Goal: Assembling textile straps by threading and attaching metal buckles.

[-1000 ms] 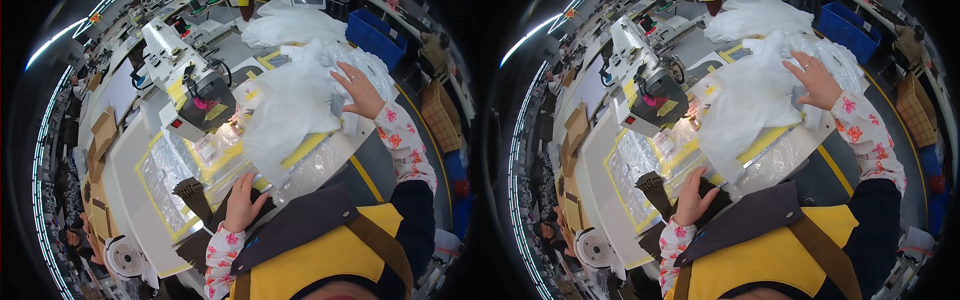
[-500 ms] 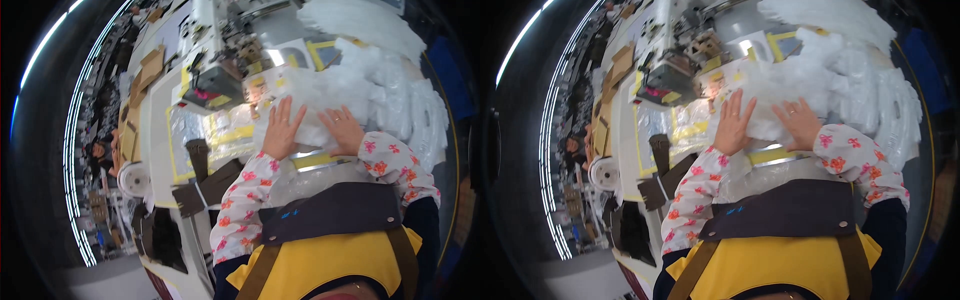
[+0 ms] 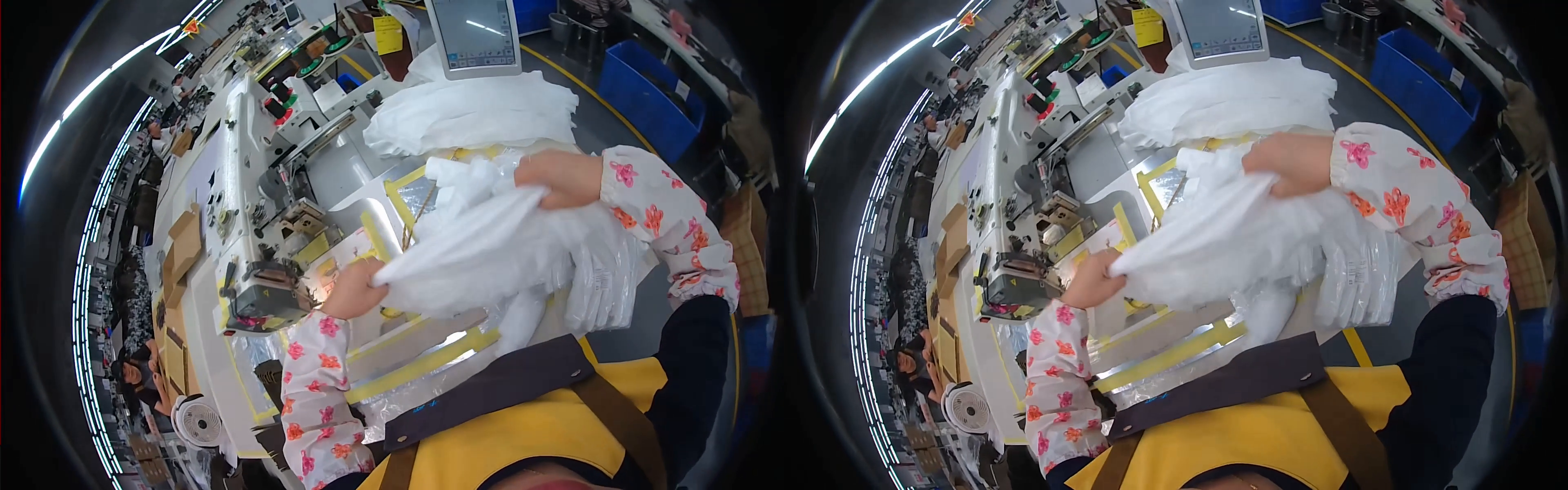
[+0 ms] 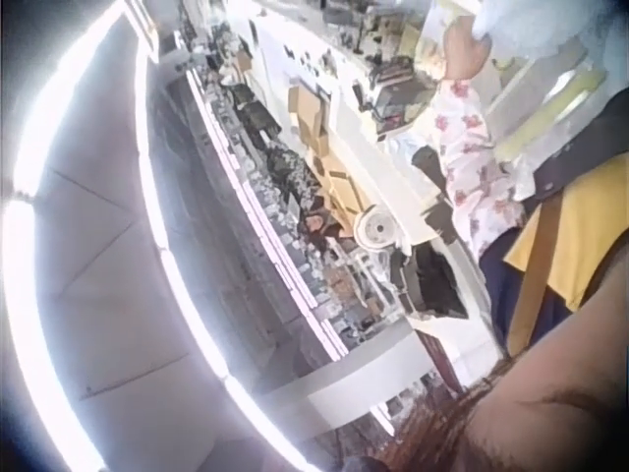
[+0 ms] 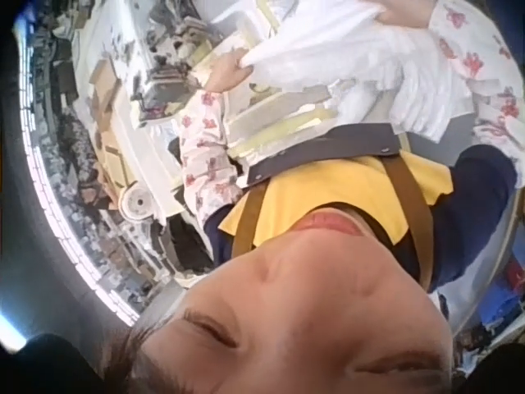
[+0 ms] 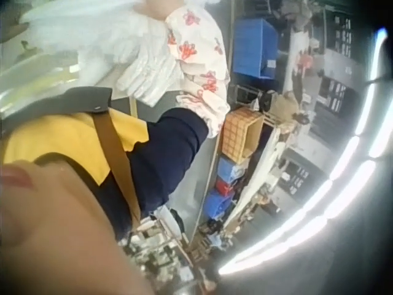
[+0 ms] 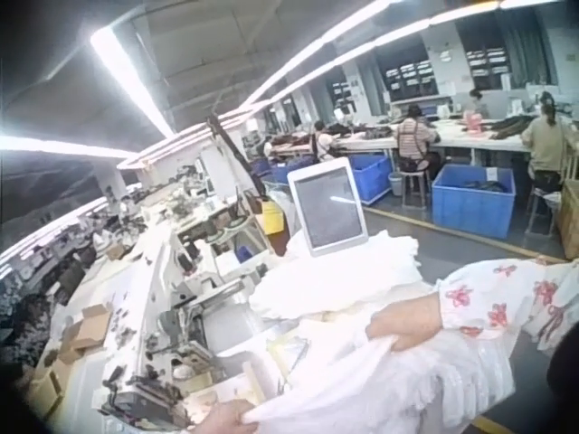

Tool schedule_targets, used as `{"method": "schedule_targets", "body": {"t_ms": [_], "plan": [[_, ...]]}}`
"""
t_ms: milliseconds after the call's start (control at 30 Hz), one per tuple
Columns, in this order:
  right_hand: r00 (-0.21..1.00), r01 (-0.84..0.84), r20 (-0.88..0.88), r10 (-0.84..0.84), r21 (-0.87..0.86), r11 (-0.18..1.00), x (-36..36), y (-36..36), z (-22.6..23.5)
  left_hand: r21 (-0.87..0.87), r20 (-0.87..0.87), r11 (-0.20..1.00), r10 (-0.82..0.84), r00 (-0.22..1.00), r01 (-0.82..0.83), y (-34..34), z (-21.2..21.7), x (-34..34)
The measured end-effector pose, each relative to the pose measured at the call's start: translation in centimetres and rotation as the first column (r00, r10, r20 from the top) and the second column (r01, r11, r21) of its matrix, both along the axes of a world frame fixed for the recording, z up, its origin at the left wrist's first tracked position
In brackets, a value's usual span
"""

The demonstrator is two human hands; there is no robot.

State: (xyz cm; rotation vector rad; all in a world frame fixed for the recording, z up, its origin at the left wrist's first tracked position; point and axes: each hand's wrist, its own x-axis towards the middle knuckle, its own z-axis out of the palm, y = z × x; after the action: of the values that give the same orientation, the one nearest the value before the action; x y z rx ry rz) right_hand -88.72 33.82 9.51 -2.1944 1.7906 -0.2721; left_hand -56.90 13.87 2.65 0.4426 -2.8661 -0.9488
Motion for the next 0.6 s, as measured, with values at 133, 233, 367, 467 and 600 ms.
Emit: {"method": "schedule_targets", "body": {"t_ms": [133, 233, 367, 467, 600], "plan": [[0.895, 0.343, -0.197, -0.401, -0.273, 0.899, -7.2, -3.1, -1.1, -0.201, -0.229, 0.957, 0.162, 0.960, -0.210, -4.8, 4.3, -8.6], [0.768, 0.412, -0.327, -0.550, -0.406, 0.816, -12.7, -6.3, -6.8, -0.667, -0.344, 0.705, -0.004, 0.939, -0.241, -9.4, 2.0, -15.4], [0.605, 0.309, -0.498, -0.622, -0.573, 0.759, -20.5, -7.9, -12.8, -0.871, -0.216, 0.482, -0.198, 0.956, -0.097, -14.0, -2.0, -23.7], [0.473, 0.383, -0.452, -0.757, -0.669, 0.638, -23.2, -9.8, -12.9, -0.896, -0.265, 0.411, -0.191, 0.945, -0.168, -16.5, -2.8, -28.4], [0.406, 0.475, -0.440, -0.801, -0.647, 0.597, -25.3, -11.8, -17.8, -0.895, -0.234, 0.397, -0.032, 0.972, -0.202, -19.5, -7.5, -32.8]]}}
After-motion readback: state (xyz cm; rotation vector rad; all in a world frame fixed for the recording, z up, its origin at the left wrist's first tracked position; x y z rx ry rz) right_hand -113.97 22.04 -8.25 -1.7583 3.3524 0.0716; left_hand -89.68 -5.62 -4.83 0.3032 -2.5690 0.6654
